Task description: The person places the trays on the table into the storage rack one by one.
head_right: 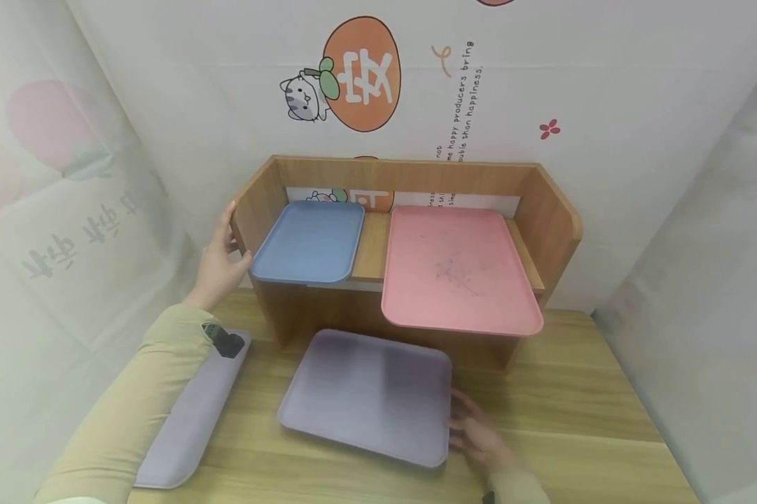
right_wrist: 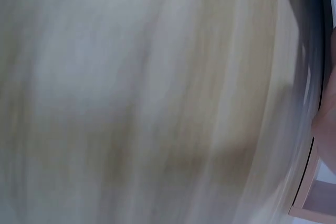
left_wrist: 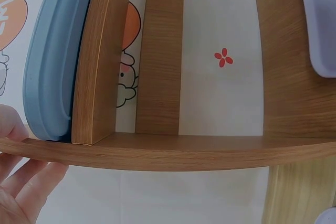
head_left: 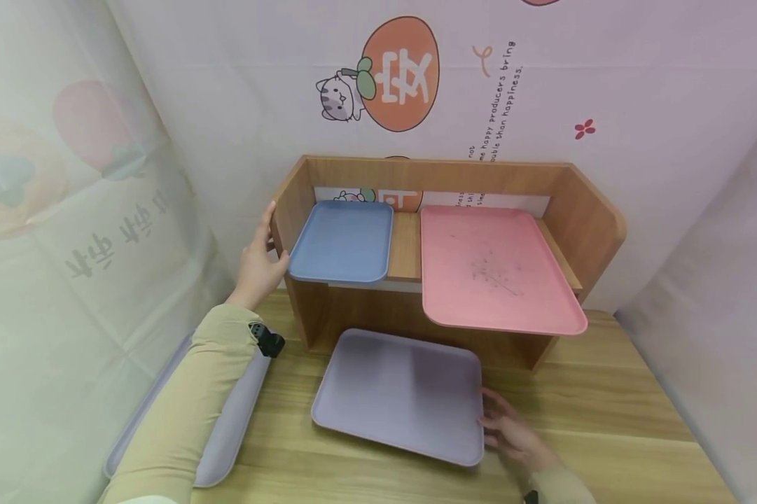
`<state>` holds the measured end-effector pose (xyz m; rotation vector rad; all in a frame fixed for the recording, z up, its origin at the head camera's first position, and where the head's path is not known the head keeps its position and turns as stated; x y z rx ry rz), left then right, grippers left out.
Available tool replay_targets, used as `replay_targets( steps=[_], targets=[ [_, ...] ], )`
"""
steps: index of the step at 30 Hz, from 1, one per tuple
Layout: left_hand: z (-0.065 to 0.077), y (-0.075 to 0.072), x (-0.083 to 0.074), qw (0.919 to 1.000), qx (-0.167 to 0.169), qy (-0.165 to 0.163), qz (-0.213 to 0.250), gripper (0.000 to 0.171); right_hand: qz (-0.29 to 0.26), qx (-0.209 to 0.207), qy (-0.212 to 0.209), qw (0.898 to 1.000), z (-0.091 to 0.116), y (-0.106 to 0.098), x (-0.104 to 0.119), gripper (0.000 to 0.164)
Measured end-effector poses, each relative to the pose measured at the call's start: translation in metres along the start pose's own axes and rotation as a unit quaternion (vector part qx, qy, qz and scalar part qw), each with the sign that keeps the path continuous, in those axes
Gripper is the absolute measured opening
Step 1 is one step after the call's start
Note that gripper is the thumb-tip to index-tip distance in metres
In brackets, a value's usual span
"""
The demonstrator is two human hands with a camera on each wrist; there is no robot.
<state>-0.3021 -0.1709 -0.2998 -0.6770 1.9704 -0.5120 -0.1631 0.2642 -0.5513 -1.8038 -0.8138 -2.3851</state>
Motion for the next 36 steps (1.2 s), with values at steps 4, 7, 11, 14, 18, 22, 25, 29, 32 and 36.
replay_targets(
  steps=[4, 7, 11, 14, 18, 22, 25, 29, 32, 36],
  targets=[
    [0.000, 0.000, 0.000, 1.0000, -0.001, 0.001, 0.001, 0.087, -0.002, -0.051, 0.006, 0.999, -0.005, 0.005, -0.002, 0.053],
    [0.000, 0.001, 0.000, 1.0000, -0.002, 0.000, 0.001, 0.086, 0.015, -0.112, 0.017, 0.993, -0.009, 0.011, -0.004, 0.056],
    [-0.001, 0.001, -0.001, 1.0000, -0.001, -0.003, 0.000, 0.087, 0.035, -0.185, 0.025, 0.982, -0.015, 0.020, -0.006, 0.069],
    [-0.001, 0.001, 0.000, 1.0000, -0.001, -0.003, -0.002, 0.087, 0.034, -0.220, 0.020, 0.975, -0.020, 0.026, -0.008, 0.071],
    [-0.001, 0.001, 0.000, 1.0000, -0.003, 0.000, 0.000, 0.088, 0.025, -0.237, 0.011, 0.971, -0.026, 0.031, -0.009, 0.069],
    [-0.001, 0.001, 0.000, 1.0000, -0.004, 0.002, 0.001, 0.087, 0.017, -0.235, 0.007, 0.972, -0.030, 0.035, -0.013, 0.069],
    [-0.001, 0.002, 0.001, 1.0000, -0.006, 0.004, -0.001, 0.086, 0.014, -0.239, 0.003, 0.971, -0.033, 0.038, -0.017, 0.066],
    [0.000, 0.001, 0.002, 1.0000, -0.006, 0.005, 0.002, 0.086, 0.009, -0.247, -0.009, 0.969, -0.039, 0.045, -0.023, 0.061],
    [0.000, 0.001, 0.002, 1.0000, -0.005, 0.004, 0.005, 0.086, 0.000, -0.244, -0.022, 0.970, -0.045, 0.051, -0.026, 0.058],
    [-0.001, 0.000, 0.002, 1.0000, -0.003, 0.001, 0.006, 0.086, -0.008, -0.228, -0.042, 0.973, -0.048, 0.056, -0.030, 0.055]
  ],
)
Point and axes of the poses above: each hand's wrist, its own z-axis away from the middle knuckle, its own y-axis out of the palm, x = y × z, the point moved 2 cm from there along -z, towards the middle knuckle, and after that the axes turned 2 degrees about y, right-handed, at the moved point
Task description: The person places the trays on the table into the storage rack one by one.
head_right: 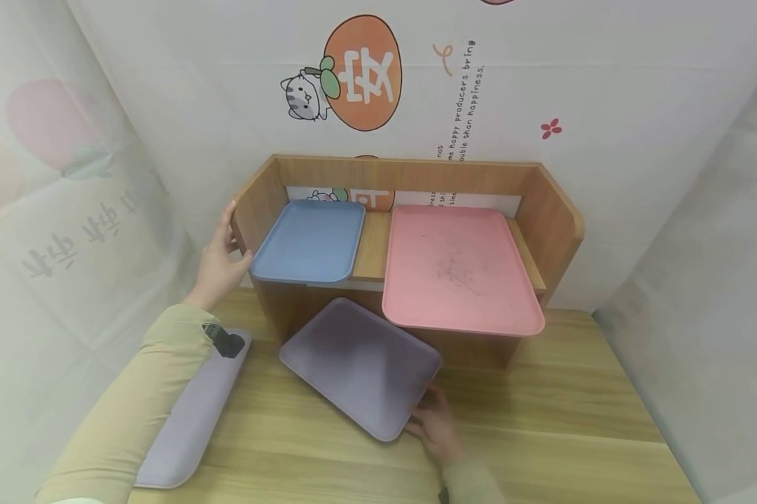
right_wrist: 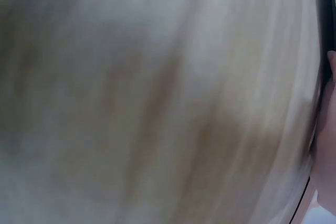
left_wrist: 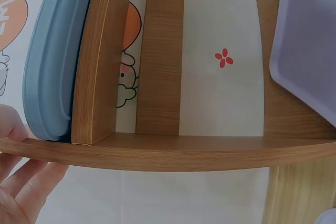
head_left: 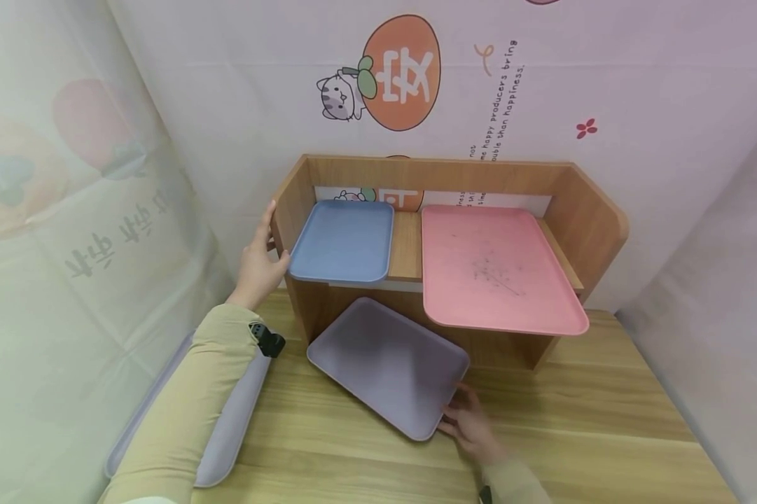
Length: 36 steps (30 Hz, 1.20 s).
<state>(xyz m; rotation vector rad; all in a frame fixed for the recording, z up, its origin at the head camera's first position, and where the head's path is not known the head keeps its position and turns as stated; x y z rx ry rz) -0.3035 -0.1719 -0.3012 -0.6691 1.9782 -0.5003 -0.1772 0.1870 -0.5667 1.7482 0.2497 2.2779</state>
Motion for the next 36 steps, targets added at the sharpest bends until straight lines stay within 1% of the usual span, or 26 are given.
replay_targets(
  steps=[3, 4, 7, 10, 11, 12, 14, 17, 19, 21, 26, 30, 33, 36],
  targets=[
    [0.000, 0.000, 0.000, 1.0000, -0.002, -0.001, -0.001, 0.086, -0.025, 0.038, -0.027, 0.999, -0.001, -0.003, -0.005, 0.055],
    [0.000, 0.000, 0.000, 1.0000, -0.003, 0.000, -0.001, 0.086, -0.047, 0.070, -0.045, 0.995, -0.005, -0.007, -0.009, 0.054],
    [0.001, 0.001, 0.000, 1.0000, -0.004, 0.002, -0.002, 0.086, -0.067, 0.088, -0.056, 0.992, -0.005, -0.010, -0.011, 0.055],
    [0.001, 0.002, 0.000, 1.0000, -0.002, 0.003, 0.000, 0.086, -0.050, 0.041, -0.037, 0.997, -0.003, -0.005, -0.009, 0.057],
    [0.001, 0.003, 0.001, 1.0000, -0.002, 0.002, 0.001, 0.087, -0.032, 0.004, -0.019, 0.999, 0.002, 0.000, -0.004, 0.060],
    [0.002, 0.003, 0.001, 1.0000, -0.001, 0.002, 0.002, 0.087, -0.027, -0.014, -0.012, 0.999, 0.003, 0.002, -0.003, 0.061],
    [0.002, 0.004, 0.001, 1.0000, -0.002, 0.003, 0.004, 0.087, -0.024, -0.044, 0.002, 0.999, 0.005, 0.008, -0.001, 0.062],
    [0.002, 0.004, 0.001, 1.0000, -0.001, 0.004, 0.006, 0.087, -0.026, -0.065, 0.004, 0.998, 0.005, 0.016, -0.002, 0.063],
    [0.001, 0.004, 0.001, 1.0000, 0.000, 0.004, 0.008, 0.087, -0.027, -0.070, 0.004, 0.997, 0.004, 0.020, -0.005, 0.064],
    [0.001, 0.004, 0.002, 0.9999, 0.002, 0.003, 0.010, 0.087, -0.016, -0.069, 0.003, 0.997, 0.004, 0.025, -0.007, 0.065],
    [0.001, 0.002, 0.003, 0.9999, -0.005, 0.008, 0.009, 0.087, 0.025, -0.044, 0.006, 0.999, 0.009, 0.030, -0.007, 0.060],
    [0.001, 0.002, 0.001, 0.9999, -0.007, 0.008, 0.000, 0.087, 0.057, -0.021, 0.016, 0.998, 0.013, 0.026, -0.005, 0.053],
    [0.001, 0.001, 0.000, 1.0000, -0.003, 0.005, -0.003, 0.087, 0.056, -0.013, 0.017, 0.998, 0.010, 0.021, -0.001, 0.051],
    [0.000, 0.000, 0.001, 1.0000, -0.002, 0.003, -0.003, 0.087, 0.028, -0.022, 0.008, 0.999, 0.004, 0.012, 0.006, 0.055]
  ],
)
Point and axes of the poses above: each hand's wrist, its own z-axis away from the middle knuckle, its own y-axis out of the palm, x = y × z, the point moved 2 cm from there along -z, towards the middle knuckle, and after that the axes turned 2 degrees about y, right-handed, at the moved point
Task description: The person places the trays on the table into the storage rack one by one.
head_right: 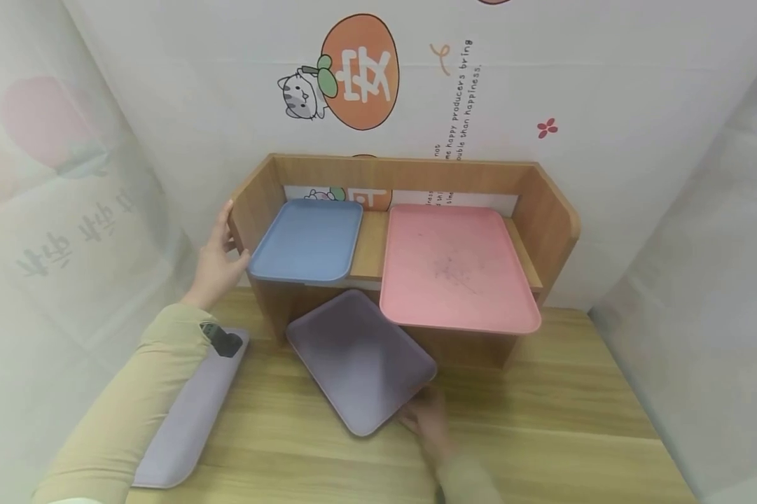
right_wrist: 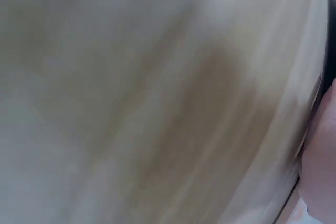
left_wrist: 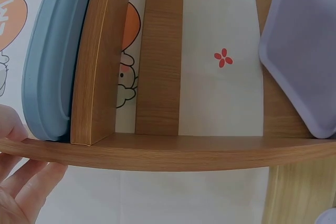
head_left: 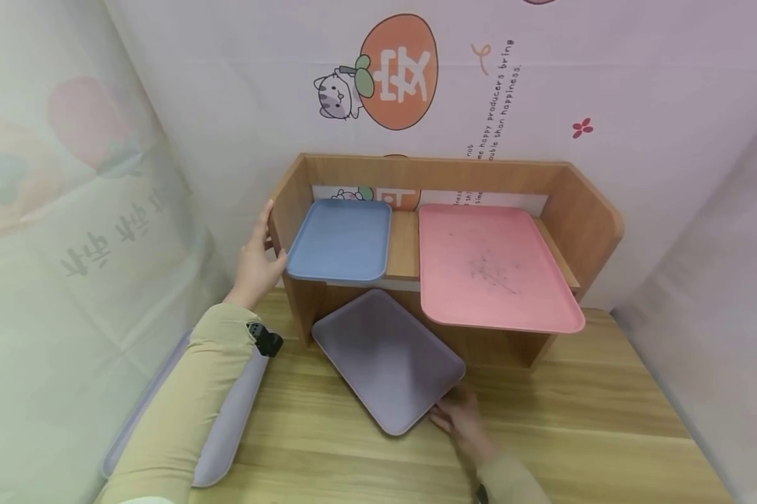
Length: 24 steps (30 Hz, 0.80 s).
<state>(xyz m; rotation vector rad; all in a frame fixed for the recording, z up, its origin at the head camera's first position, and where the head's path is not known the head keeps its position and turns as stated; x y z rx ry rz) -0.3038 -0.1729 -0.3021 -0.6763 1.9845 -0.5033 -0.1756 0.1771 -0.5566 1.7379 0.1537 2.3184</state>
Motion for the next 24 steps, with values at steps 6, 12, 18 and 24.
replay_targets(
  steps=[6, 12, 18, 24],
  targets=[
    [-0.002, 0.000, 0.001, 1.0000, -0.003, 0.007, 0.005, 0.087, -0.031, 0.006, -0.023, 0.999, -0.015, -0.018, 0.012, 0.068],
    [0.000, 0.001, -0.001, 1.0000, -0.002, 0.003, 0.006, 0.087, -0.016, 0.038, -0.016, 0.999, -0.026, -0.025, 0.014, 0.075],
    [-0.001, 0.000, 0.001, 0.9999, -0.009, 0.008, 0.009, 0.087, 0.010, 0.049, -0.011, 0.999, -0.025, -0.022, 0.010, 0.066],
    [0.000, 0.000, 0.001, 0.9999, -0.007, 0.007, 0.007, 0.087, 0.019, 0.061, 0.031, 0.997, -0.007, -0.020, 0.008, 0.064]
  ],
)
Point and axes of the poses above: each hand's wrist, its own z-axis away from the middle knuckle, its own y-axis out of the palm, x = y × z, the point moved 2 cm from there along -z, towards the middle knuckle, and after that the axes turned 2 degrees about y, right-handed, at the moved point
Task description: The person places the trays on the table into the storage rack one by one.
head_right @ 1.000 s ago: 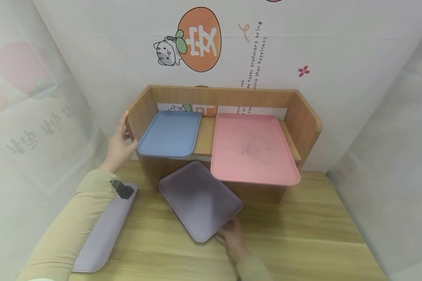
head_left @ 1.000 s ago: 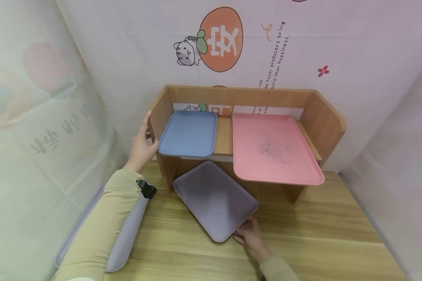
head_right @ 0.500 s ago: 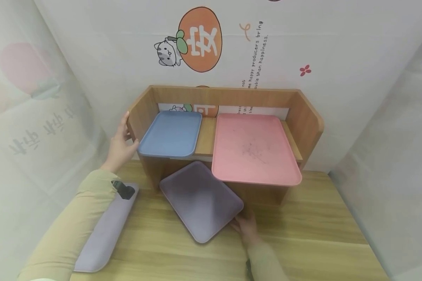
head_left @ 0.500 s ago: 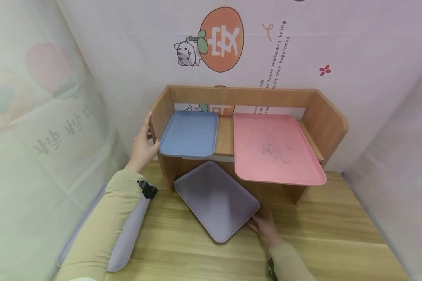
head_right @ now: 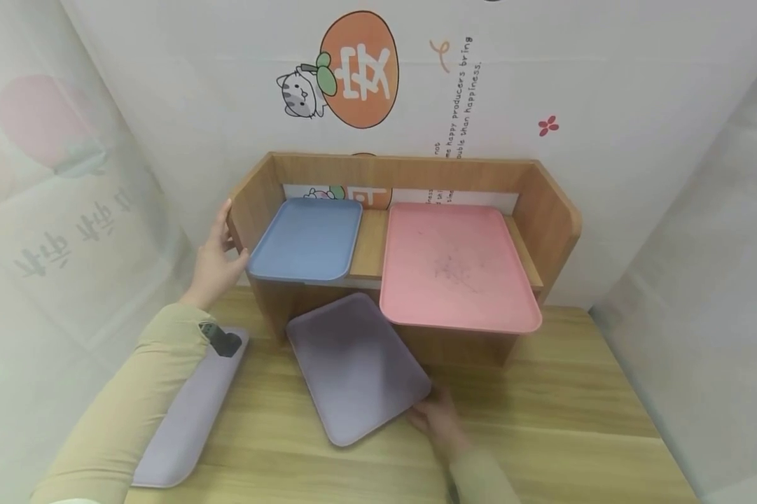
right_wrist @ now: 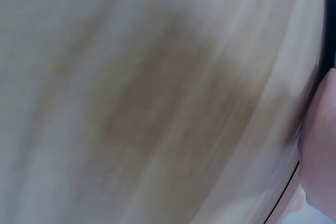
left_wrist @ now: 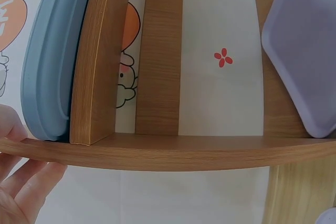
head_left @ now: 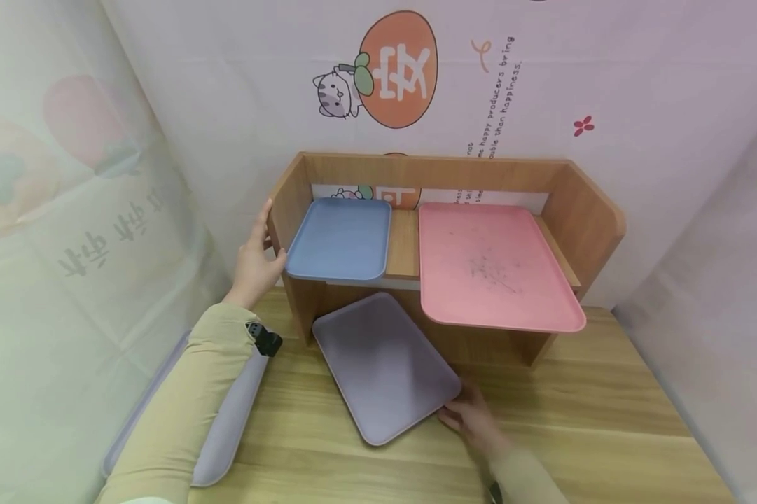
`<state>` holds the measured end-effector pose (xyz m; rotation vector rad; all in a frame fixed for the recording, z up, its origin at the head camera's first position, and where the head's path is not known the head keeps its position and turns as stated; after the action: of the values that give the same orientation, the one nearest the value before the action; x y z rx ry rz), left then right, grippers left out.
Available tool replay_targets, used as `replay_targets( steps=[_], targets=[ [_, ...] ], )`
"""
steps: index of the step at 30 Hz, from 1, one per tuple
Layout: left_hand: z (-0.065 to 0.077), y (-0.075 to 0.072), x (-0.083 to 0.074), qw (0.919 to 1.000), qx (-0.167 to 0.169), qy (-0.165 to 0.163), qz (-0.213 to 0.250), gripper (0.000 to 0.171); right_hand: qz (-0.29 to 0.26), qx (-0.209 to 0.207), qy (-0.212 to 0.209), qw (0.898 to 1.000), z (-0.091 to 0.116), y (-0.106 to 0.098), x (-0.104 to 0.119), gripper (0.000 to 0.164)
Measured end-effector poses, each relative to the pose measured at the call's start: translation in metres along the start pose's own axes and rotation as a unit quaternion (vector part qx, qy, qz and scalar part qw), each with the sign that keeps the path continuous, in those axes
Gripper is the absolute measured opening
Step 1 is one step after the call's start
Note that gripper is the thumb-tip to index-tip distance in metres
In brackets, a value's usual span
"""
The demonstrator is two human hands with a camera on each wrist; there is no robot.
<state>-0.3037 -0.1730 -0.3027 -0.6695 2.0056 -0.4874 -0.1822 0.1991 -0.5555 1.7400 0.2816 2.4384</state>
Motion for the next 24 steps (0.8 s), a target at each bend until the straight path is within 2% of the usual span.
replay_targets(
  steps=[3, 7, 11, 15, 19, 24],
  targets=[
    [0.000, 0.000, 0.000, 1.0000, 0.003, -0.003, -0.001, 0.087, -0.019, 0.025, 0.027, 0.999, 0.010, 0.001, 0.001, 0.062],
    [0.000, 0.000, 0.001, 1.0000, 0.004, -0.006, 0.000, 0.087, -0.044, 0.085, 0.054, 0.994, 0.021, 0.001, 0.005, 0.062],
    [0.000, 0.000, 0.001, 1.0000, 0.002, -0.005, 0.002, 0.086, -0.071, 0.150, 0.091, 0.982, 0.025, 0.003, 0.006, 0.070],
    [0.000, 0.001, 0.001, 1.0000, -0.001, -0.002, -0.001, 0.086, -0.090, 0.196, 0.112, 0.970, 0.024, 0.007, 0.007, 0.074],
    [0.000, 0.002, 0.002, 1.0000, -0.001, -0.002, 0.000, 0.086, -0.106, 0.217, 0.117, 0.963, 0.023, 0.010, 0.006, 0.076],
    [0.000, 0.001, 0.001, 1.0000, 0.002, -0.004, 0.000, 0.087, -0.117, 0.221, 0.115, 0.961, 0.019, 0.015, 0.003, 0.075]
  ],
)
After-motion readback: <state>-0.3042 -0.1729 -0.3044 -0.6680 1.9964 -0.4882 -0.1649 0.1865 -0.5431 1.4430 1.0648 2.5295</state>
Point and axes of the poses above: each hand's wrist, its own z-axis away from the middle knuckle, its own y-axis out of the palm, x = y × z, the point moved 2 cm from there along -z, towards the middle knuckle, and after that the axes turned 2 degrees about y, right-handed, at the moved point
